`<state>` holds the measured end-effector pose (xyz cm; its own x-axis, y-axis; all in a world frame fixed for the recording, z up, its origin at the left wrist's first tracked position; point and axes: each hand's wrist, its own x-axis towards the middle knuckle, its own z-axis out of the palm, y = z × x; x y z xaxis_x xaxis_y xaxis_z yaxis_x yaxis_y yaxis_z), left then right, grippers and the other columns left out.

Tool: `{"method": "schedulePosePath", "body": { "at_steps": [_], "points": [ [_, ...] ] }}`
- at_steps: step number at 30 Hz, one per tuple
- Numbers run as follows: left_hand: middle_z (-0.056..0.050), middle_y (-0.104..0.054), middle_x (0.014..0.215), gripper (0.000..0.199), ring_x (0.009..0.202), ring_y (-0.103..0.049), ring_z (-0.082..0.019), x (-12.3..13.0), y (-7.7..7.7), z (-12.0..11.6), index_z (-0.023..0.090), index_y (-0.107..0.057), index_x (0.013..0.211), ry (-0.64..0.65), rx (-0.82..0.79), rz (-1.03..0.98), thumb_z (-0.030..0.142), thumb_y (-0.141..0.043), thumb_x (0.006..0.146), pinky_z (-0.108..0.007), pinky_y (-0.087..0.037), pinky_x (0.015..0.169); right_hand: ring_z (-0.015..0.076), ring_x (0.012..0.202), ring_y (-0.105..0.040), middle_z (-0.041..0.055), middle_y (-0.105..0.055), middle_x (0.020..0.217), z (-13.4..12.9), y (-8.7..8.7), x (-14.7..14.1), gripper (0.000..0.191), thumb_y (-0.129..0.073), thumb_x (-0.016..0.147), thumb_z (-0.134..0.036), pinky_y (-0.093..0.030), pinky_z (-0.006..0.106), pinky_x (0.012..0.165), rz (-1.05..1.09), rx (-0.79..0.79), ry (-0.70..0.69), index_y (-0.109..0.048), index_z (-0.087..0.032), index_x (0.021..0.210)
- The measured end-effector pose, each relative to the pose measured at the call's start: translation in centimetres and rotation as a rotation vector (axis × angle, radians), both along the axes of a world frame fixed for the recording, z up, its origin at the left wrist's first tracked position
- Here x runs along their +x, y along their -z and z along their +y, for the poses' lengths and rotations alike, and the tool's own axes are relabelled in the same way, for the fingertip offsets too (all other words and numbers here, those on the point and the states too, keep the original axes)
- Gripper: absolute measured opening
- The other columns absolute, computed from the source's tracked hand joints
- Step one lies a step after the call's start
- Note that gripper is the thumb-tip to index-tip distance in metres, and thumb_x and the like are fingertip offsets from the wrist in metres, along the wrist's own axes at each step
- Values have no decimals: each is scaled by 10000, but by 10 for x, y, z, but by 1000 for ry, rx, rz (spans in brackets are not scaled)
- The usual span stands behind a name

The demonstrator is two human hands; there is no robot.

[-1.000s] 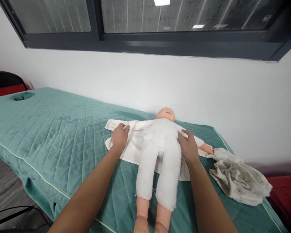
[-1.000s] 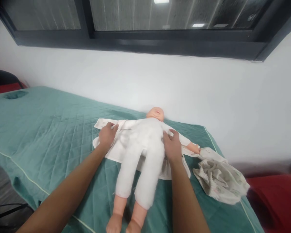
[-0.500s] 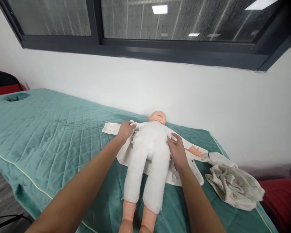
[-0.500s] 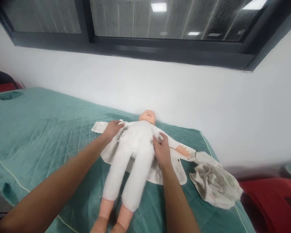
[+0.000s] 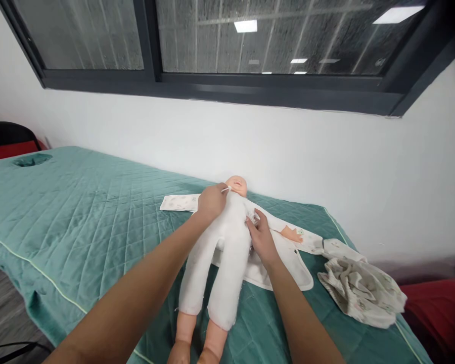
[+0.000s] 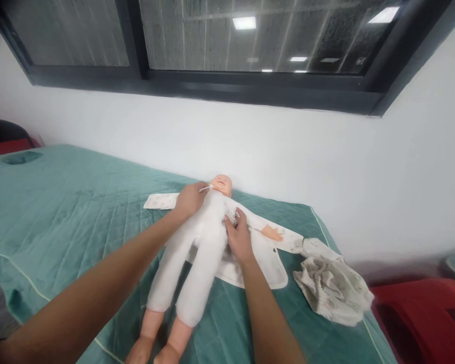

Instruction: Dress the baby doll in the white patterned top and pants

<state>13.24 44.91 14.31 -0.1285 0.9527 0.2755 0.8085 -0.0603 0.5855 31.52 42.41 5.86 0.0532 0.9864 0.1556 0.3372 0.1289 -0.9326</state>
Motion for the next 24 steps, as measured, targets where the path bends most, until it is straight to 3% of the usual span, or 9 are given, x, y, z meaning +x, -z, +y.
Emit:
{"method": "schedulePosePath", "body": {
  "at_steps": [7,11,15,18,24],
  "points": [
    [-154,-712,983,306,876,-679,-249,24,-3,-26,157,-657,1080,52,-50,357,220,-381,963,-324,-459,765,251,1394,-413,141,-461,1478,-1,-2,-3,747,-473,856,-601,-339,431,1142,-77,-26,-43,-313,-210,1471],
    [-173,-673,953,270,859,-681,-275,39,-6,-51,111,-624,1073,75,-49,411,108,-405,915,-341,-467,732,264,1345,-469,130,-464,1474,5,6,0,748,-491,849,-624,-374,461,1108,-74,-13,-35,-317,-239,1466],
    [-160,-622,1034,249,819,-660,-246,48,-6,-84,147,-608,1070,116,-14,463,127,-424,904,-315,-467,646,264,1224,-570,122,-551,1387,8,10,4,739,-508,850,-629,-431,465,1048,-41,9,-60,-332,-245,1457],
    [-146,-598,1109,277,859,-635,-261,45,3,-112,193,-579,1148,126,65,463,186,-407,931,-336,-469,610,269,1158,-606,101,-593,1336,7,9,5,712,-533,843,-608,-461,466,1011,-42,19,-54,-361,-267,1444],
    [-116,-572,1283,384,1135,-541,-291,17,34,-152,268,-497,1318,53,226,421,281,-478,935,-445,-466,880,274,1147,-611,88,-613,1311,10,15,5,697,-512,851,-599,-485,478,977,-61,17,-30,-347,-289,1453]
  ]
}}
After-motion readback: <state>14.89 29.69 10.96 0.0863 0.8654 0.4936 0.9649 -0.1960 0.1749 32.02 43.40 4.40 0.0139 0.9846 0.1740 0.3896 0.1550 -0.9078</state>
